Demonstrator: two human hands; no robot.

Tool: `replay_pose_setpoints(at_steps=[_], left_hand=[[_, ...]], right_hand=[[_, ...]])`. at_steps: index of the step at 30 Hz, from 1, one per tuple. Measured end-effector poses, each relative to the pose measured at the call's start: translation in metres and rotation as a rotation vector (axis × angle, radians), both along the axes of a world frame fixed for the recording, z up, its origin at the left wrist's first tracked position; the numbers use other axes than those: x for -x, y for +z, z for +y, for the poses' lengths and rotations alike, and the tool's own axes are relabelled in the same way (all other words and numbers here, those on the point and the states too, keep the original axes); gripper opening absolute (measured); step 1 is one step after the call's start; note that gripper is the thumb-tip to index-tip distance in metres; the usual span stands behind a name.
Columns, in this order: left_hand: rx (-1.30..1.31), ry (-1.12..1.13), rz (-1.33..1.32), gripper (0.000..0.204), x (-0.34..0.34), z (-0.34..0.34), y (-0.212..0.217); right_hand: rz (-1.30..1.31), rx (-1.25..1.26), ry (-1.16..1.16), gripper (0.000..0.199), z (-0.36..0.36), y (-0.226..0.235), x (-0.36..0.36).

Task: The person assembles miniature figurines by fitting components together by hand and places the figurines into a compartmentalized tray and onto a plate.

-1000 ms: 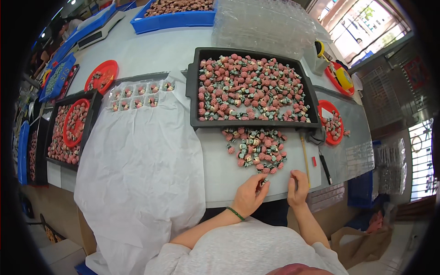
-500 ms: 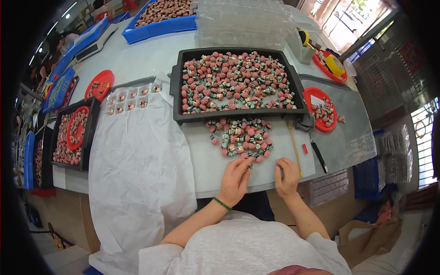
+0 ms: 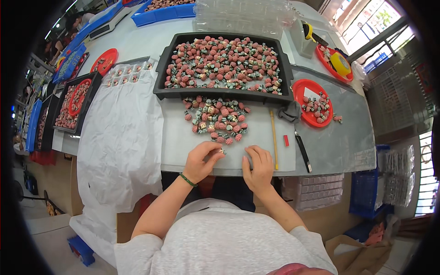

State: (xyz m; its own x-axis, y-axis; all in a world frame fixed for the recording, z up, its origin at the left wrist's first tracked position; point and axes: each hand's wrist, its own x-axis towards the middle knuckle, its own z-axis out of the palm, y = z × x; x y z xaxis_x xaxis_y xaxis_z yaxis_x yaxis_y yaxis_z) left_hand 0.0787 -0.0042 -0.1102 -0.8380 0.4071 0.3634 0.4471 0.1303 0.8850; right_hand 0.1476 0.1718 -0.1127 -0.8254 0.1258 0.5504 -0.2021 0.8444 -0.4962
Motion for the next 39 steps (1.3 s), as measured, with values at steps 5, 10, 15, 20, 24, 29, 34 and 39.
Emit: replay_pose_setpoints(at_steps=[5, 10, 15, 20, 24, 29, 34, 39], left_hand=[[-0.021, -0.047, 0.075, 0.019, 0.003, 0.004, -0.001], [-0.037, -0.106, 0.103, 0.022, 0.002, 0.001, -0.002], [-0.087, -0.103, -0.006, 0.023, -0.002, -0.007, 0.001], [-0.196, -0.067, -0.25, 0.021, 0.005, -0.002, 0.001], [-0.498, -0.116, -0.704, 0.016, 0.021, 0.009, 0.031], [-0.543, -0.195, -0.711, 0.021, 0.03, 0.012, 0.032], [-0.547, -0.282, -0.818, 0.027, 0.032, 0.004, 0.023], [-0.665, -0.322, -0.955, 0.027, 0.028, 0.006, 0.027]], right_hand=[[0.026, -0.105, -0.127, 0.019, -0.004, -0.003, 0.005], [0.055, -0.134, -0.195, 0.016, -0.01, -0.006, 0.004], [0.056, -0.135, -0.179, 0.016, -0.014, -0.005, 0.002], [-0.006, -0.076, -0.129, 0.013, -0.015, -0.003, 0.007], [-0.161, 1.13, 0.111, 0.016, -0.036, 0.017, 0.011], [-0.178, 1.371, 0.228, 0.02, -0.049, 0.02, 0.026], [-0.12, 1.293, 0.207, 0.02, -0.054, 0.02, 0.027], [0.086, 0.775, 0.104, 0.019, -0.054, 0.014, 0.029]])
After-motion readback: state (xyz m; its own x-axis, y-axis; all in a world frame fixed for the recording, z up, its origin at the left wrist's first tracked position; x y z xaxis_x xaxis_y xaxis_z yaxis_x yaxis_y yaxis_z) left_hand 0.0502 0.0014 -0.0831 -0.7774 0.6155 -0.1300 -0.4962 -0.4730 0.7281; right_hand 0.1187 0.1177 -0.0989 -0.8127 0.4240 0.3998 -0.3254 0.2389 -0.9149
